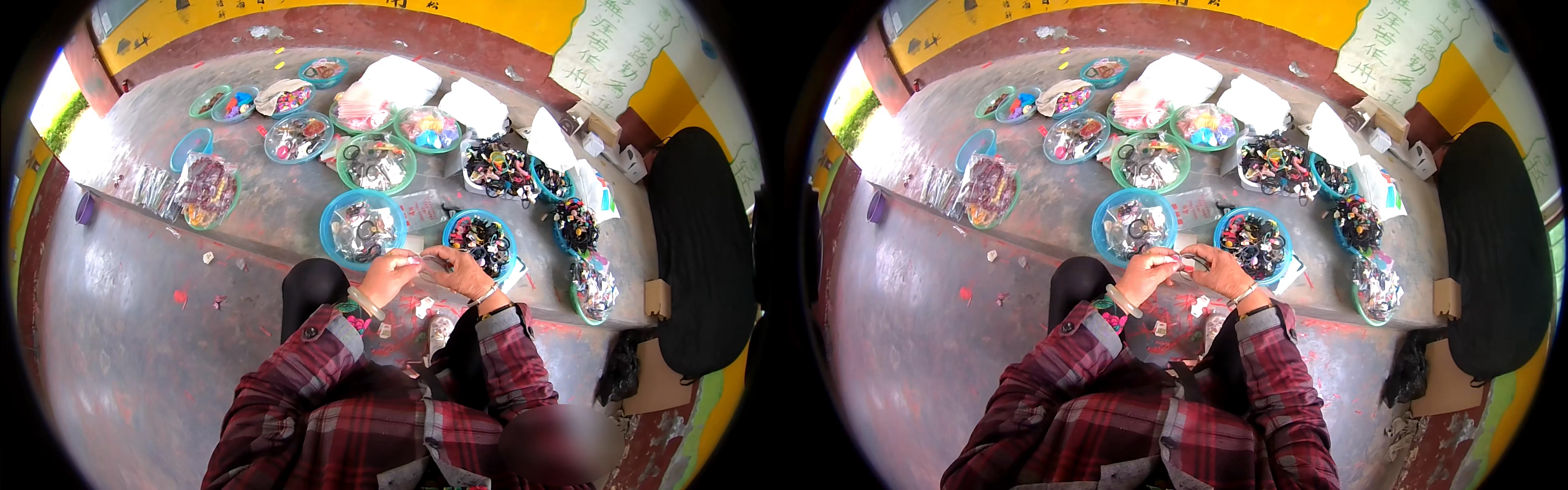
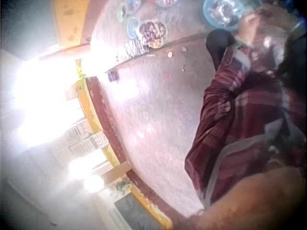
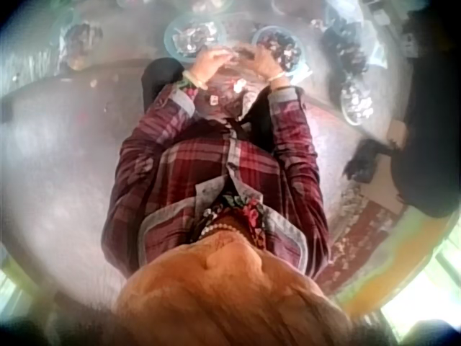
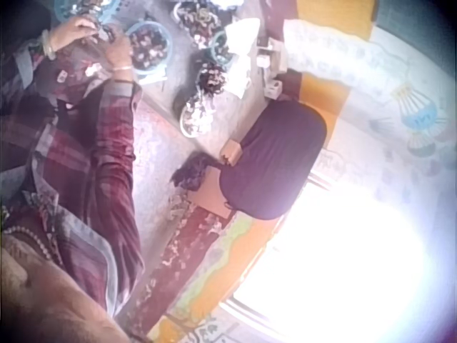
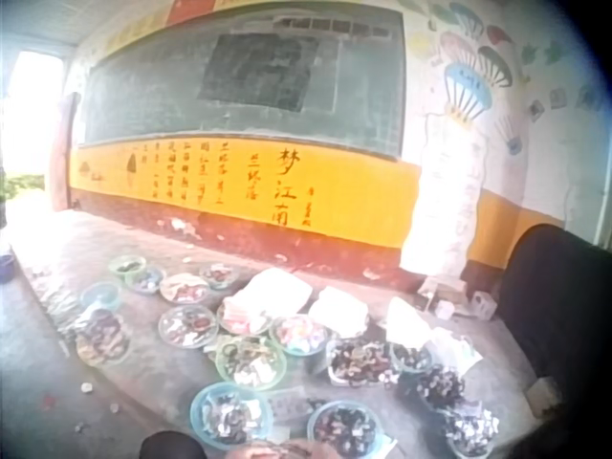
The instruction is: The person sits on the floor and packs small hair accessories into clear plastic bags. They pick up items from blue bowls, place them into bags, and seal them. The person handles the items one by one, organizing them into individual packages.
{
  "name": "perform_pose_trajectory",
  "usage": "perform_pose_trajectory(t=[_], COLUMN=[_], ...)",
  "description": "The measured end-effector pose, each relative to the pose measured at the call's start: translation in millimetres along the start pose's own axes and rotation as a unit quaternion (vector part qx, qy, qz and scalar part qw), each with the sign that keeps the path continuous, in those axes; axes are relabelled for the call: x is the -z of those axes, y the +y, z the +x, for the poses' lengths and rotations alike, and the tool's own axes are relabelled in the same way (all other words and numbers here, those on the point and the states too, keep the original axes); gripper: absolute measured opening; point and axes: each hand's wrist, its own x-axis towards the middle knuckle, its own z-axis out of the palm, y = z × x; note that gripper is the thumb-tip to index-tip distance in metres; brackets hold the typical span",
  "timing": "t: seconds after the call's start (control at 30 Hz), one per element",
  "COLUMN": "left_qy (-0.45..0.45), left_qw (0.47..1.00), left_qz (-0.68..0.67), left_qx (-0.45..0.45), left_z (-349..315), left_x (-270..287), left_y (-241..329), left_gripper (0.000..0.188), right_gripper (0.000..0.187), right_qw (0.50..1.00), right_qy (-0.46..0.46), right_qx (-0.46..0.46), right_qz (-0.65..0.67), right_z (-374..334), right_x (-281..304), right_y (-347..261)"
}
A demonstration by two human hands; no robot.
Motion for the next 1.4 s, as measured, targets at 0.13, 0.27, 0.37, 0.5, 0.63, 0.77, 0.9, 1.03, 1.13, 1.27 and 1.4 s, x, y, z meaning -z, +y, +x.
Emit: perform_pose_trajectory(t=[0.13,0.27,0.37,0.5,0.63,0.77,0.9,1.03,1.13,1.27,1.4], left_qy=[-0.002,-0.015,-0.029,-0.028,-0.016,-0.007,0.004,-0.008,-0.018,-0.011,-0.008], left_qw=[0.999,0.999,0.986,0.972,0.967,0.965,0.964,0.962,0.95,0.94,0.938], left_qz=[0.028,0.0,-0.112,-0.157,-0.193,-0.197,-0.195,-0.198,-0.248,-0.274,-0.286], left_qx=[0.022,0.042,0.119,0.171,0.166,0.176,0.181,0.189,0.191,0.201,0.196], left_z=[-1,-1,-1,-2,-1,-1,0,0,0,-2,-2], left_x=[2,3,1,2,3,3,3,3,6,4,4], left_y=[1,3,8,27,18,15,12,17,11,16,15], left_gripper=[0.017,0.02,0.021,0.021,0.02,0.021,0.021,0.02,0.02,0.019,0.019], right_gripper=[0.058,0.058,0.054,0.048,0.049,0.047,0.043,0.036,0.03,0.026,0.031], right_qw=[0.962,0.96,0.965,0.99,0.992,0.994,0.989,0.993,0.99,0.993,0.98], right_qy=[0.137,0.096,0.057,0.011,0.026,-0.015,-0.028,-0.005,0.011,0.013,-0.033], right_qx=[0.159,0.161,0.178,0.122,0.124,0.073,0.059,0.026,-0.012,-0.029,-0.072], right_qz=[-0.174,-0.209,-0.185,-0.067,0.005,0.083,0.13,0.119,0.14,0.117,0.185], right_z=[-1,-4,-3,-7,-1,-4,-8,-6,-7,-9,-7], right_x=[-6,-6,-7,-5,-8,-2,-4,0,0,1,8], right_y=[-2,-8,-5,-17,7,1,-12,-7,-8,-14,-11])
